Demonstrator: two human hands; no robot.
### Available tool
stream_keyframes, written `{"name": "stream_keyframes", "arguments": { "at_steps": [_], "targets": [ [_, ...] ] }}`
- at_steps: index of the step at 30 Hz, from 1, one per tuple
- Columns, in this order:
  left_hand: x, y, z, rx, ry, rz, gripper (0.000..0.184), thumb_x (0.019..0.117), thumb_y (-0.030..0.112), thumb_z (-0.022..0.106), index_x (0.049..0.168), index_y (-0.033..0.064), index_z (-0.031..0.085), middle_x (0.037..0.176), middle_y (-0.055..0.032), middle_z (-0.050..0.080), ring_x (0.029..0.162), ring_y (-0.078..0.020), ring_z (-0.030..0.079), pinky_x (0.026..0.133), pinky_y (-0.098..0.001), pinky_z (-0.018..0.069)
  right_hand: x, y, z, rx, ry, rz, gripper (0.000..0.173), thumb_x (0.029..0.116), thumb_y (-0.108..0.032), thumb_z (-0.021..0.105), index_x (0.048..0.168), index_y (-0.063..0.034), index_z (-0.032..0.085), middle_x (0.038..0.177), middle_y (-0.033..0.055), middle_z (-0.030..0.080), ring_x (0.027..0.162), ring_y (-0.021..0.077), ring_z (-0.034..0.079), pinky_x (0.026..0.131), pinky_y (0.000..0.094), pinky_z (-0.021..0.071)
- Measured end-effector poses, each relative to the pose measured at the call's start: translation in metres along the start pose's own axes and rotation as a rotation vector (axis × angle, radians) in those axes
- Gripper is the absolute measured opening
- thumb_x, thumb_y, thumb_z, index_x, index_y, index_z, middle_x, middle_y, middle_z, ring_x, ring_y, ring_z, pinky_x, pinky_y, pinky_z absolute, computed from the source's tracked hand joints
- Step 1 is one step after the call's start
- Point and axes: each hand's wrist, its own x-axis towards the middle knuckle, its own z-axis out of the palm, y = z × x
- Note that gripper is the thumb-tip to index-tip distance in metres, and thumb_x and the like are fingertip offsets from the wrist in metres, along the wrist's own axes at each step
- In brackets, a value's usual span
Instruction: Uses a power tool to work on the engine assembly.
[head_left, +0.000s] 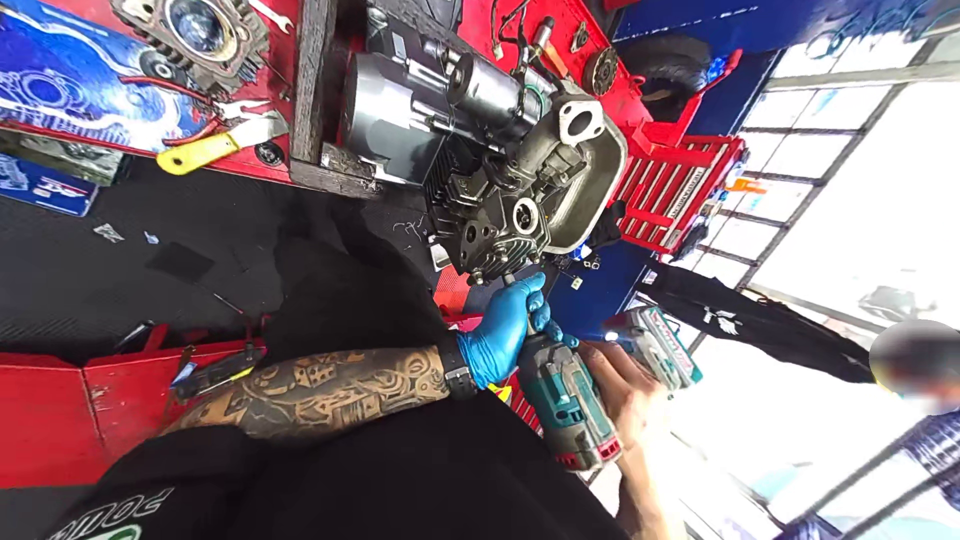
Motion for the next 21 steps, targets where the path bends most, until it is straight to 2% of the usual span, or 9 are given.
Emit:
{"name": "stream_keyframes", "arguments": {
  "at_steps": [4, 6, 9, 14, 19, 21],
  "targets": [
    [-0.005, 0.006, 0.009, 0.047, 0.104, -0.019, 0.041, 0.1136, 0.031, 0.033, 0.078, 0.0135, 0.041, 0.056, 0.0023, 0.038, 0.045, -0.0127, 0.047, 0.054, -0.0317, 0.0554, -0.002, -0.008, 0.010, 0.139, 0.024, 0.046, 0.031, 0.1031, -0.022, 0.046, 0.092, -0.0033, 0.069, 0.082, 0.0104, 0.068, 0.072, 0.0177, 0.067, 0.060, 0.0308, 0.0534],
    [-0.005, 0.006, 0.008, 0.094, 0.145, -0.017, 0.040, 0.1134, 0.030, 0.035, 0.078, 0.0123, 0.044, 0.057, 0.0023, 0.039, 0.046, -0.0123, 0.047, 0.053, -0.0307, 0.0549, -0.007, -0.017, 0.015, 0.170, 0.061, 0.100, 0.032, 0.1010, -0.023, 0.048, 0.087, -0.0031, 0.068, 0.073, 0.0078, 0.064, 0.066, 0.0124, 0.064, 0.059, 0.0251, 0.0512],
    [-0.002, 0.006, 0.009, 0.130, 0.185, -0.007, 0.038, 0.1131, 0.027, 0.037, 0.080, 0.0108, 0.046, 0.056, 0.0022, 0.040, 0.046, -0.0123, 0.049, 0.052, -0.0304, 0.0553, -0.007, -0.021, 0.015, 0.145, 0.087, 0.138, 0.034, 0.0985, -0.026, 0.050, 0.081, -0.0040, 0.068, 0.064, 0.0058, 0.060, 0.057, 0.0120, 0.060, 0.053, 0.0263, 0.0485],
    [-0.001, 0.005, 0.009, 0.143, 0.190, 0.002, 0.036, 0.1133, 0.026, 0.036, 0.082, 0.0101, 0.047, 0.056, 0.0023, 0.039, 0.045, -0.0120, 0.048, 0.050, -0.0298, 0.0545, -0.004, -0.016, 0.010, 0.104, 0.078, 0.091, 0.033, 0.1011, -0.026, 0.048, 0.089, -0.0063, 0.072, 0.072, 0.0068, 0.066, 0.063, 0.0154, 0.063, 0.055, 0.0304, 0.0491],
    [-0.002, 0.005, 0.010, 0.135, 0.200, 0.007, 0.036, 0.1131, 0.026, 0.036, 0.083, 0.0100, 0.047, 0.056, 0.0024, 0.039, 0.045, -0.0116, 0.048, 0.050, -0.0285, 0.0543, -0.007, -0.021, 0.013, 0.160, 0.070, 0.150, 0.034, 0.0990, -0.025, 0.049, 0.081, -0.0041, 0.068, 0.064, 0.0057, 0.061, 0.057, 0.0113, 0.060, 0.053, 0.0254, 0.0483],
    [-0.001, 0.006, 0.008, 0.136, 0.189, 0.010, 0.037, 0.1131, 0.026, 0.037, 0.081, 0.0101, 0.047, 0.056, 0.0023, 0.039, 0.045, -0.0122, 0.049, 0.051, -0.0306, 0.0558, -0.007, -0.020, 0.016, 0.141, 0.087, 0.154, 0.033, 0.0993, -0.025, 0.049, 0.082, -0.0049, 0.070, 0.066, 0.0059, 0.063, 0.058, 0.0135, 0.061, 0.053, 0.0288, 0.0489]
  ]
}}
